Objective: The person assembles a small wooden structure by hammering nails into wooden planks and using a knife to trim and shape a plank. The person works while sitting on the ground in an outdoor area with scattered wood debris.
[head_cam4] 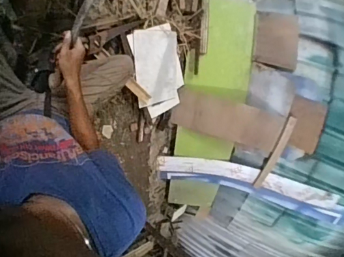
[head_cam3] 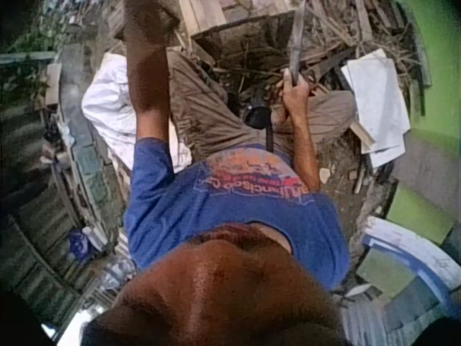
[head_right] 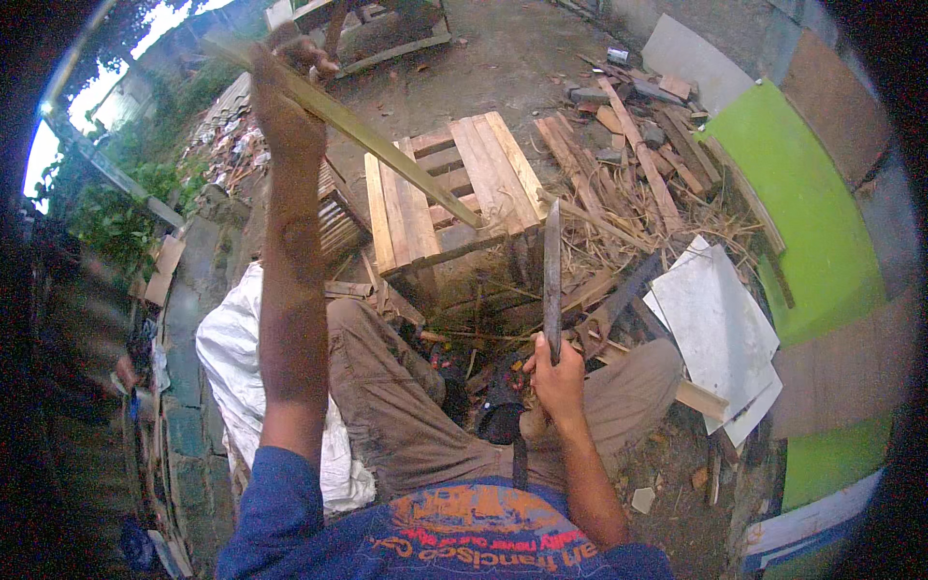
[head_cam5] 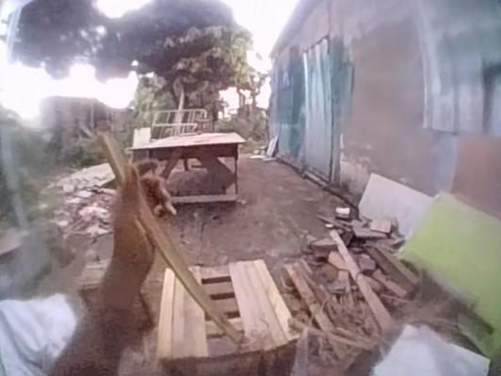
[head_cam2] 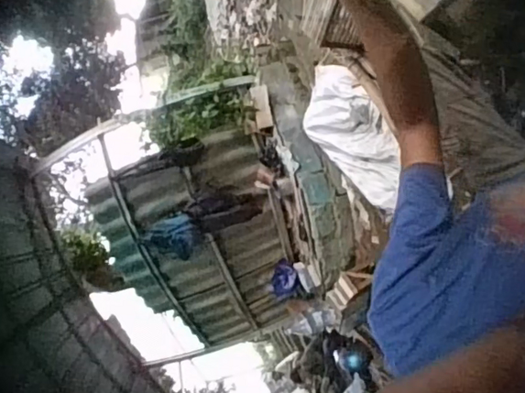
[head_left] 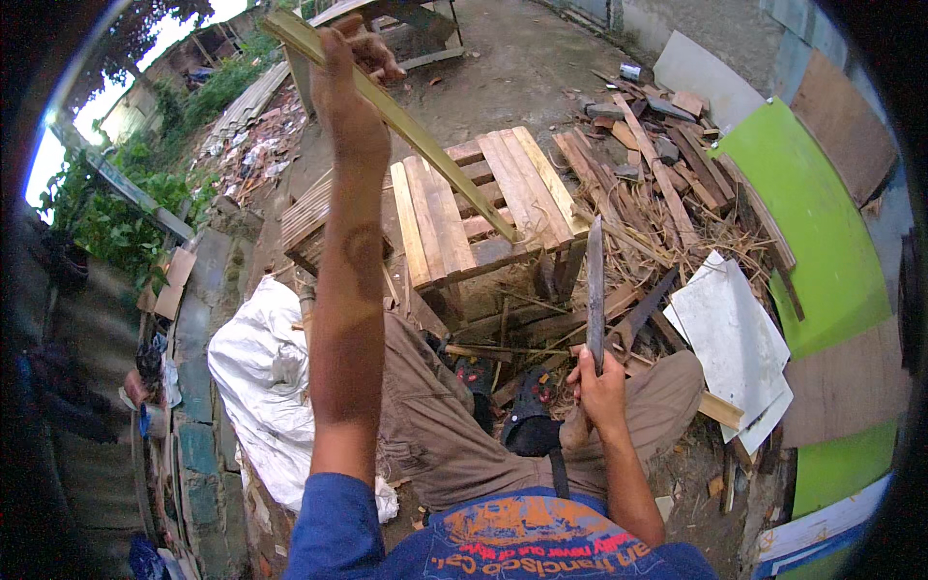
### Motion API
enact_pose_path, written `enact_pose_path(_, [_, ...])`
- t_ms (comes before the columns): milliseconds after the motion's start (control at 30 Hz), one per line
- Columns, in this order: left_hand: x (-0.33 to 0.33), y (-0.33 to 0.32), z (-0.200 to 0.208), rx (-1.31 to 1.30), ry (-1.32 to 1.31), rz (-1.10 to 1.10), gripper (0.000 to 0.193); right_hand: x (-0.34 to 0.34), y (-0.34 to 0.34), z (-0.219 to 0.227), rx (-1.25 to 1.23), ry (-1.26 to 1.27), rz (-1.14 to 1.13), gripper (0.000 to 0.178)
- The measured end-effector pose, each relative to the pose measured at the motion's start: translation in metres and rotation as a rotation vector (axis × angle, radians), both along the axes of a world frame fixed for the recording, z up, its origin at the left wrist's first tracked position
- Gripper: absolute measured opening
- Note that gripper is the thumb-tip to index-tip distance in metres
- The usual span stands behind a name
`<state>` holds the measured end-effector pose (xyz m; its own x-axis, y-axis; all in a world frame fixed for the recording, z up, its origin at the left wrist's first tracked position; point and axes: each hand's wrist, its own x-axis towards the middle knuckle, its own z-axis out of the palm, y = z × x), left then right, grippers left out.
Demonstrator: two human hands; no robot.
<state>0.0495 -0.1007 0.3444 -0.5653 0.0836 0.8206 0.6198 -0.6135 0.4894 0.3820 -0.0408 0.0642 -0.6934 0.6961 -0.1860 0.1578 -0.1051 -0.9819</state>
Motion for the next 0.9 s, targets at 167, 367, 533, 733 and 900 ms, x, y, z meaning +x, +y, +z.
enact_pose_path(167, [-0.008,-0.030,0.064,0.101,-0.216,-0.163,0.054,-0.016,-0.006,0.017,-0.006,0.014,0.030,0.029])
enact_pose_path(367, [0.023,-0.047,0.079,-0.014,-0.011,-0.203,0.047,-0.057,-0.022,0.053,0.218,0.081,0.101,0.037])
enact_pose_path(533, [0.056,-0.048,0.086,-0.040,-0.041,-0.112,0.050,-0.087,-0.020,0.106,0.364,0.212,0.169,0.033])
enact_pose_path(733, [0.076,-0.050,0.080,-0.005,-0.050,-0.063,0.051,-0.114,-0.032,0.155,0.586,0.307,0.205,0.029])
enact_pose_path(900, [0.106,-0.060,0.067,0.066,0.020,-0.029,0.051,-0.107,-0.057,0.214,0.729,0.430,0.285,0.029])
